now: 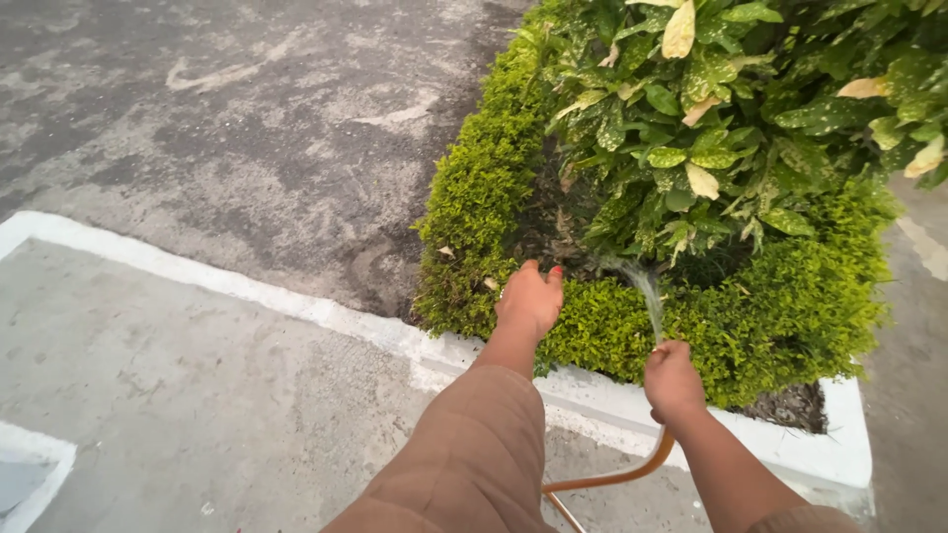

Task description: Watering various bushes and plants in a garden bed using a hose.

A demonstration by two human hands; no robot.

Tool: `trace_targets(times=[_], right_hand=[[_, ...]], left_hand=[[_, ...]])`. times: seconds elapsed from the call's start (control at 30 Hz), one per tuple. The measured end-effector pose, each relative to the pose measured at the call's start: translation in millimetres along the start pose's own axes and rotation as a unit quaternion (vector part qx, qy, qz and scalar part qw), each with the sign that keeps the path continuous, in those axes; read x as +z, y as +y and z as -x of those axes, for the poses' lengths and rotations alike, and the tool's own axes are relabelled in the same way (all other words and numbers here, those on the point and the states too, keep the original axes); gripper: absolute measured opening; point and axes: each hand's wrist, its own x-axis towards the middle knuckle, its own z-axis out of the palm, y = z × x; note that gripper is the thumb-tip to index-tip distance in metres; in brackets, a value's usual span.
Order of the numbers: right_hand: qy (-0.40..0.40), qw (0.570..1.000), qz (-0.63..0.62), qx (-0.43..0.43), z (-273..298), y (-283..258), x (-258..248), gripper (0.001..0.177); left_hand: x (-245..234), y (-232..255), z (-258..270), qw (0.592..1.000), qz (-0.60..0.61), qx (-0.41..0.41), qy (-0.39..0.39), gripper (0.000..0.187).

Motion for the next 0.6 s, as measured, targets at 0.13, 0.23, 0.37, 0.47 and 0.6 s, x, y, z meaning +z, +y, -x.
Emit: trace_targets(times=[0.13, 0.23, 0.37, 0.47, 0.6], right_hand=[[-0.040, 0.998, 0.045, -0.031, -0.7, 1.8, 24.1, 0.030], [-0.095, 0.991, 0.030, -0.093, 8.1, -3.2, 35.0, 0.029], [-0.051, 0.997, 0.016, -0.061, -4.3, 12.7, 25.0, 0.029], [0.007, 1.000, 0.010, -0.023, -5.0, 22.4, 3.6, 0.030], [-0.010, 0.999, 0.020, -0.024, -19.1, 37.9, 8.5, 0.031]], left_hand=[[0.6, 6.1, 2.9, 1.000, 0.003, -0.003, -0.019, 0.062], [1.4, 3.4, 2.1, 1.000, -0.004, -0.002, -0.019, 0.062], [-2.5, 0.1, 3.3, 1.000, 0.007, 0.004, -0.018, 0.063], [-1.4, -2.7, 1.3, 1.000, 0.014, -0.003, -0.019, 0.063], [3.1, -1.4, 4.5, 1.000, 0.007, 0.000, -0.026, 0.062]])
